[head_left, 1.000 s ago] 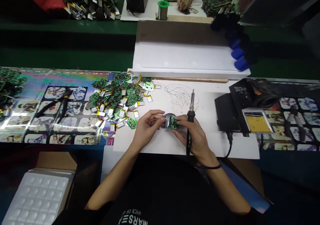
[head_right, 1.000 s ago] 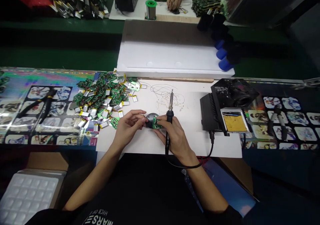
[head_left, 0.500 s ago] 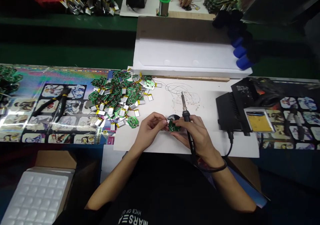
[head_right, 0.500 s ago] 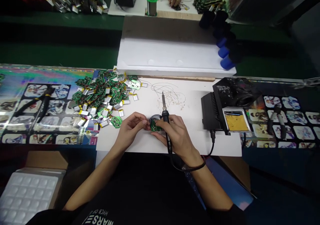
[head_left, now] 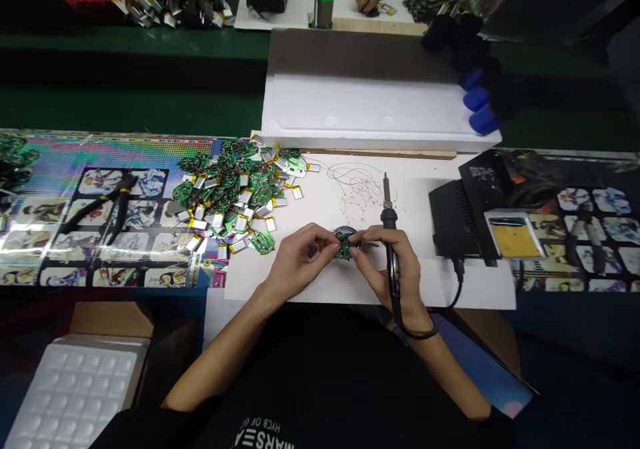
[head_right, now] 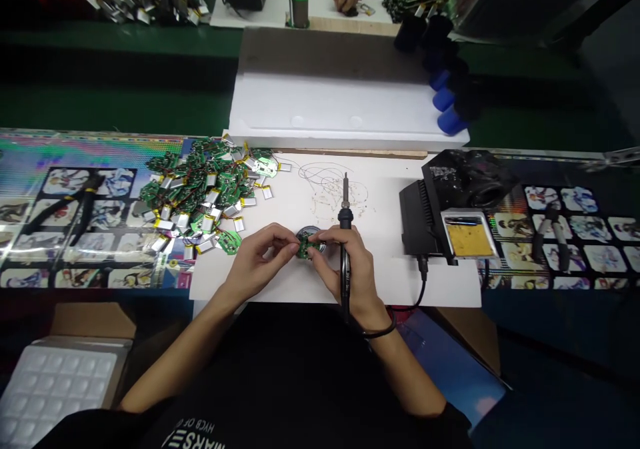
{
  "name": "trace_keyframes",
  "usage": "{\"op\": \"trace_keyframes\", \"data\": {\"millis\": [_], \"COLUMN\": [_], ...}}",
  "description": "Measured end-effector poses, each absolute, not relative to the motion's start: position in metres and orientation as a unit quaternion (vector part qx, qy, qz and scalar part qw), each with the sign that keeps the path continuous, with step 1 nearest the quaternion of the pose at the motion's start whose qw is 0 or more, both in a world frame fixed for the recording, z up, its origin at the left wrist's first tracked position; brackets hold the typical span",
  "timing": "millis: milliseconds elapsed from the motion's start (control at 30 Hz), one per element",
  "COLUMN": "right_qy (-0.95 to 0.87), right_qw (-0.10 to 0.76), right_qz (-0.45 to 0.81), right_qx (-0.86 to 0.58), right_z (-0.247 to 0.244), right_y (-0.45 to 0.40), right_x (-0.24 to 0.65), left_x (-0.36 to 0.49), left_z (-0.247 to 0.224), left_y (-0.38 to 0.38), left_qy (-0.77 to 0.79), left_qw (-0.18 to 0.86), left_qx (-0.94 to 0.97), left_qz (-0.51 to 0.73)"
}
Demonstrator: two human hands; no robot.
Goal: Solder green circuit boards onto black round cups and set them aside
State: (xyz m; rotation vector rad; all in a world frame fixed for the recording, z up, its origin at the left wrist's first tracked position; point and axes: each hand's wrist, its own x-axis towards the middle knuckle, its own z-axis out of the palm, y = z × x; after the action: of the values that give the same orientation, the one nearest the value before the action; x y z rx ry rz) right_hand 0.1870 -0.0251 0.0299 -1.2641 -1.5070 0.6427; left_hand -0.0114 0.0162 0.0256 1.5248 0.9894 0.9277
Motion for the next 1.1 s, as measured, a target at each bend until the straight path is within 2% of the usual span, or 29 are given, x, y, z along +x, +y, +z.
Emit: {"op": "trace_keyframes", "data": {"millis": [267,567,767,1100], "right_qy": [-0.571,-0.55,-0.64,-0.714], "right_qw": [0.54,0.557,0.483,0.438], "right_qz": [0.29,0.287,0.244,0.251], "right_qx": [-0.546,-0.552,-0.545,-0.486], "right_z": [0.031,0.023,0.032,0.041], "right_y": [-0.024,-0.03,-0.032,-0.02], "right_x": [0.177,0.174,0.187,0.206], "left_x": [-0.008,-0.003,-0.008,-0.017], "left_z": [0.029,0.026,0.028,0.034], "left_y": [0.014,0.013,0.016,0.029], "left_qy": [0.379,0.412,0.406,0.36], "left_qw": [0.468,0.571,0.588,0.521], "left_qx": [0.691,0.587,0.597,0.708], "left_qz": [0.401,0.4,0.366,0.313]}}
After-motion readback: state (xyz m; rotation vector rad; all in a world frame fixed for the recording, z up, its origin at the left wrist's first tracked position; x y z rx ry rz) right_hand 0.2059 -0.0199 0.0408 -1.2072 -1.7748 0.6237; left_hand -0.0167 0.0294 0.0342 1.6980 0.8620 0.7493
